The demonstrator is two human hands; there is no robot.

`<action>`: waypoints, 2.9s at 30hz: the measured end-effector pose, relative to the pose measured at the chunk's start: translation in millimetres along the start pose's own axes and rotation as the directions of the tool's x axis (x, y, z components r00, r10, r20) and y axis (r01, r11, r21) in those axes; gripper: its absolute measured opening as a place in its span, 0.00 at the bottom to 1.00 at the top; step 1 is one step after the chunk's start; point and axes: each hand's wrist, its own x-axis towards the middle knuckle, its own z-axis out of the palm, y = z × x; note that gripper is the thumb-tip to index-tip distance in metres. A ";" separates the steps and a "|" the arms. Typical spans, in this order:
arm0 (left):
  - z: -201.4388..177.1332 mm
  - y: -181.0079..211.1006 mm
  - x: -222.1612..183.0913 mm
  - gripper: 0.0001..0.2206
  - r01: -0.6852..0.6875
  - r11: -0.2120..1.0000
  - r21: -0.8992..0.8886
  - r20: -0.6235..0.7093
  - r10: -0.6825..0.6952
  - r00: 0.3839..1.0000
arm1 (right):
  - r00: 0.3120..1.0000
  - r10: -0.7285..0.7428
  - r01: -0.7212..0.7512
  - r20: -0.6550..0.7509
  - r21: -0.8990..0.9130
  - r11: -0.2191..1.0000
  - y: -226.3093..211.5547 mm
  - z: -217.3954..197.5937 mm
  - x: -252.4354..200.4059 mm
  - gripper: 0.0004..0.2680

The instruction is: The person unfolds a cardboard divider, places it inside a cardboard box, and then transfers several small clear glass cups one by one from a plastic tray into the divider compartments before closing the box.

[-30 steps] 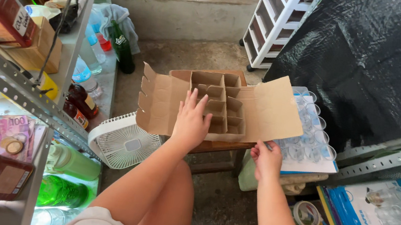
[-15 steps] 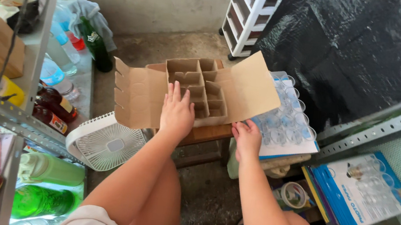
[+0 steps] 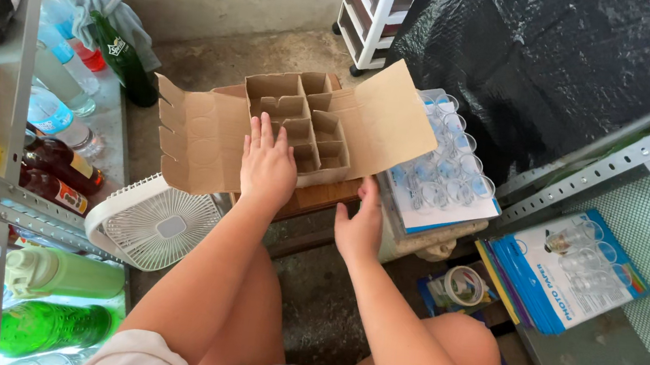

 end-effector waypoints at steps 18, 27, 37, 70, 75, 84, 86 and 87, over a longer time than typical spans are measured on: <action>-3.2 0.5 -3.0 0.24 -0.013 1.000 0.027 -0.031 0.014 0.999 | 0.920 -0.204 0.352 0.334 -0.480 0.804 -9.9 -9.8 -14.8 0.23; 2.2 0.9 -2.4 0.24 0.063 0.998 0.017 -0.014 -0.063 0.998 | 0.925 -0.242 0.345 0.293 -0.377 0.860 17.9 -6.6 0.5 0.24; 1.3 6.9 -0.3 0.24 0.127 0.992 0.010 -0.010 -0.127 0.992 | 0.979 0.039 0.049 0.201 -0.414 0.909 -2.4 9.1 54.1 0.22; 193.8 189.1 -2.4 0.30 0.052 0.618 -0.785 0.349 0.370 0.861 | 0.786 0.410 -0.407 -0.463 0.113 0.906 197.5 -61.5 109.4 0.26; 177.2 196.3 -9.4 0.31 0.028 0.749 -0.661 0.403 0.324 0.856 | 0.803 0.368 -0.270 -0.470 0.264 0.926 192.1 -48.9 111.0 0.26; 168.7 198.7 -15.0 0.29 0.091 0.664 -0.742 0.398 0.327 0.857 | 0.801 0.321 -0.139 -0.505 0.364 0.921 213.9 -34.0 120.7 0.25; 171.3 200.4 -17.4 0.29 0.079 0.675 -0.734 0.393 0.327 0.860 | 0.800 0.306 -0.118 -0.517 0.364 0.924 212.7 -34.3 117.8 0.25; 171.8 200.7 -17.3 0.29 0.065 0.685 -0.725 0.384 0.325 0.864 | 0.799 0.288 -0.094 -0.527 0.364 0.927 210.9 -33.8 117.5 0.25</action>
